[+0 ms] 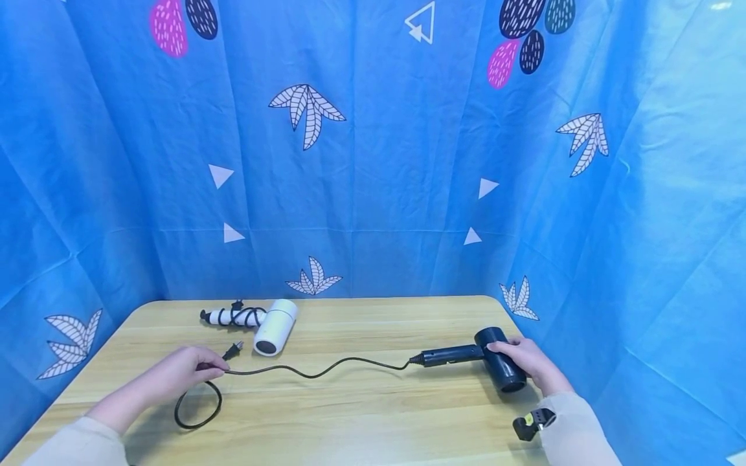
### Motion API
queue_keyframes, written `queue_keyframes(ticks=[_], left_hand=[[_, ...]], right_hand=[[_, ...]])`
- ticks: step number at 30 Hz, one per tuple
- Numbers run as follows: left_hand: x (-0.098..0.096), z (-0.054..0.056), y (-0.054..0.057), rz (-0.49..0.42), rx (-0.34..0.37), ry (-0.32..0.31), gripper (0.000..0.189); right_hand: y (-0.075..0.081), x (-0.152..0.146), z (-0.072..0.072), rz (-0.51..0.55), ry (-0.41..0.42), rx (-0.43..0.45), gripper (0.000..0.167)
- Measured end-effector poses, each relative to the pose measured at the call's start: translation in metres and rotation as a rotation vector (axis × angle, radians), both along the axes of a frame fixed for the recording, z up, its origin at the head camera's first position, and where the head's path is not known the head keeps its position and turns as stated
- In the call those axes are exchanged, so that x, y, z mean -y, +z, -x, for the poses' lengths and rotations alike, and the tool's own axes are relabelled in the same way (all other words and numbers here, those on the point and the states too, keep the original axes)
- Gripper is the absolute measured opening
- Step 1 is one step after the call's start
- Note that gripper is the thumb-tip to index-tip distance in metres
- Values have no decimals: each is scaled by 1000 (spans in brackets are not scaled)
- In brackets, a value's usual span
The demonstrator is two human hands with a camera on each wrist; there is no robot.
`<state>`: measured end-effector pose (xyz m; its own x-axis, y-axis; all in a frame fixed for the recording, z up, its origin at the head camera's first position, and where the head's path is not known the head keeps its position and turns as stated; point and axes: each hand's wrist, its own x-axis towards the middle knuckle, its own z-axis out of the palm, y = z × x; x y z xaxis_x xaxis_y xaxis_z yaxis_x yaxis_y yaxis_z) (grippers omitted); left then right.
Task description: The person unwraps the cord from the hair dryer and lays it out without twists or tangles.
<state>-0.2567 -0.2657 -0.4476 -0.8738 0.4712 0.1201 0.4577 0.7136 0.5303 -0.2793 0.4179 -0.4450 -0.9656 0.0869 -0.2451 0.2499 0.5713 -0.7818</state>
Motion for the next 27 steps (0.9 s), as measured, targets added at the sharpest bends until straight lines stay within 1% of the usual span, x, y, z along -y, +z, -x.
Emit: queue_keyframes(ticks=[6, 12, 16, 23, 27], left_hand=[[-6, 3, -7, 19, 37, -56, 3], [-15, 2, -9, 2, 95, -74, 5], [-19, 1, -12, -9, 118, -74, 5], [-20, 1, -23, 8, 107, -58, 6], [-20, 1, -26, 12, 110, -37, 7]], right_hand=[[-5, -4, -1, -13, -12, 27, 61], [-8, -9, 0, -17, -22, 42, 68], [-11, -13, 0, -14, -22, 67, 74], [-17, -19, 1, -10, -30, 74, 68], [-18, -22, 0, -31, -34, 70, 74]])
